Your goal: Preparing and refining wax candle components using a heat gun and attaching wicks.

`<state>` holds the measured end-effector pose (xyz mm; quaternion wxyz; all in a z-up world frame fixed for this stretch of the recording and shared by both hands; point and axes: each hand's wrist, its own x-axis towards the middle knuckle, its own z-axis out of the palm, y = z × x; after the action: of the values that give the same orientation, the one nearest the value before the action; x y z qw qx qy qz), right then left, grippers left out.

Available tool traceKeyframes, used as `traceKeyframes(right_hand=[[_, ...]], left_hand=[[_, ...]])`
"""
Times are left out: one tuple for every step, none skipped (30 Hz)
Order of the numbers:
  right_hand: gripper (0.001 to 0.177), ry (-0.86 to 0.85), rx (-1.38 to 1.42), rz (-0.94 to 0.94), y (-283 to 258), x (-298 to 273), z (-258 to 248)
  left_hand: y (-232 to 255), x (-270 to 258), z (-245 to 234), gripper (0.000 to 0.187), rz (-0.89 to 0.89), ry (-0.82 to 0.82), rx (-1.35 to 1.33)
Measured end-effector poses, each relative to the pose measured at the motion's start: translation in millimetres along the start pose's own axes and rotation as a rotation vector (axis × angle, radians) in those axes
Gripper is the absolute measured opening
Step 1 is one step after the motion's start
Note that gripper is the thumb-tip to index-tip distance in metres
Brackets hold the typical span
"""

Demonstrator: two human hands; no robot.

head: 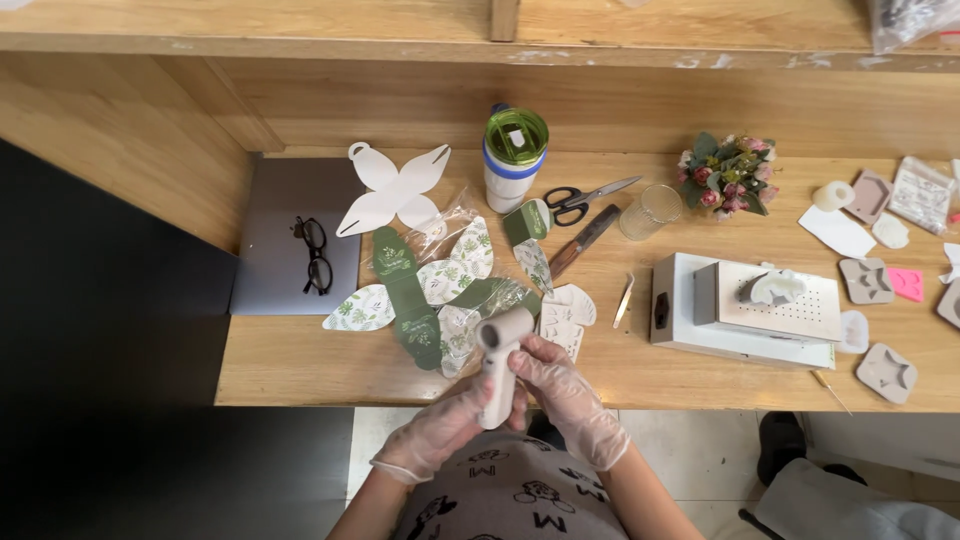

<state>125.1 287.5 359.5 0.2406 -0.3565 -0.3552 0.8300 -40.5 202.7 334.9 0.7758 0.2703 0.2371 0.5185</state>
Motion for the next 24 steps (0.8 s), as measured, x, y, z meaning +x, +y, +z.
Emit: traceKeyframes(right_hand=[[0.036, 0.036, -0.047, 0.000, -1.0, -2.8, 2.2], [0.036, 0.034, -0.052, 0.005, -4.4, -4.3, 6.5], [0.035, 0.047, -0.059, 0.010, -7.6, -5.9, 10.7], [0.034, 0.060, -0.065, 0.016, -10.6, -7.5, 14.9], [0.034, 0.056, -0.069, 0.020, -8.2, -7.1, 15.8], [0.033, 0.044, -0.077, 0.009, -6.4, -5.9, 16.5], [0.033, 0.031, -0.085, -0.003, -4.8, -4.9, 17.0], [0.033, 0.026, -0.086, 0.003, -1.8, -2.2, 17.6], [0.035, 0.045, -0.086, 0.014, 1.1, 0.3, 17.9], [0.037, 0.066, -0.087, 0.023, 3.4, 2.3, 17.0], [0.037, 0.065, -0.088, 0.027, 5.9, 4.1, 15.4], [0.037, 0.031, -0.082, 0.012, 8.1, 5.9, 13.7], [0.036, -0.002, -0.075, -0.003, 10.0, 7.7, 11.7], [0.036, -0.002, -0.075, -0.004, 9.1, 8.7, 11.8], [0.042, 0.028, -0.168, 0.003, 8.1, 9.7, 11.6], [0.049, 0.059, -0.259, 0.012, 7.8, 9.7, 11.5], [0.049, 0.061, -0.258, 0.012, 4.8, 7.5, 17.1], [0.053, 0.048, -0.313, -0.026, 1.3, 5.4, 22.3], [0.058, 0.035, -0.369, -0.063, -2.3, 3.4, 27.3], [0.058, 0.040, -0.367, -0.064, -1.2, 3.0, 25.3], [0.052, 0.020, -0.309, -0.093, -0.1, 2.6, 23.3], [0.046, 0.000, -0.251, -0.122, 0.7, 2.7, 21.3], [0.046, 0.004, -0.249, -0.125, 2.3, 2.1, 20.6], [0.042, 0.029, -0.192, -0.128, 3.6, 1.9, 19.8]], left_hand=[[6.7, -4.0, 7.8, 0.047, -0.052, 0.076, 0.090], [8.9, -4.3, 10.3, 0.047, -0.048, 0.079, 0.086], [10.8, -4.5, 12.7, 0.051, -0.054, 0.092, 0.136], [12.8, -5.1, 15.2, 0.055, -0.062, 0.106, 0.187], [12.5, -7.8, 15.7, 0.055, -0.057, 0.111, 0.183], [12.6, -9.8, 16.0, 0.057, -0.057, 0.140, 0.214], [12.6, -11.7, 16.6, 0.059, -0.056, 0.169, 0.244], [4.3, -10.0, 7.0, 0.059, -0.055, 0.176, 0.242], [-4.4, -8.2, -2.3, 0.062, -0.015, 0.184, 0.173], [-13.5, -5.0, -11.3, 0.064, 0.023, 0.187, 0.104], [-13.6, -5.9, -11.3, 0.064, 0.024, 0.190, 0.101], [-13.4, -6.2, -11.3, 0.062, 0.037, 0.217, 0.081], [-13.1, -6.1, -11.2, 0.061, 0.051, 0.244, 0.061], [-13.8, -6.4, -11.5, 0.061, 0.051, 0.242, 0.061], [-14.6, -6.4, -11.8, 0.057, 0.017, 0.288, 0.109], [-15.9, -7.3, -11.6, 0.053, -0.019, 0.335, 0.157], [-15.9, -7.3, -10.4, 0.053, -0.021, 0.334, 0.157], [-15.7, -6.2, -9.4, 0.058, -0.061, 0.344, 0.280], [-15.5, -5.0, -8.3, 0.063, -0.100, 0.352, 0.403], [-15.3, -4.4, -5.5, 0.063, -0.103, 0.348, 0.403], [-15.0, -3.6, -2.6, 0.060, -0.093, 0.369, 0.365], [-14.3, -2.5, 0.0, 0.056, -0.082, 0.390, 0.327], [-15.7, -2.8, -0.2, 0.056, -0.085, 0.386, 0.329], [-16.7, -2.3, -0.6, 0.059, -0.057, 0.361, 0.357]])
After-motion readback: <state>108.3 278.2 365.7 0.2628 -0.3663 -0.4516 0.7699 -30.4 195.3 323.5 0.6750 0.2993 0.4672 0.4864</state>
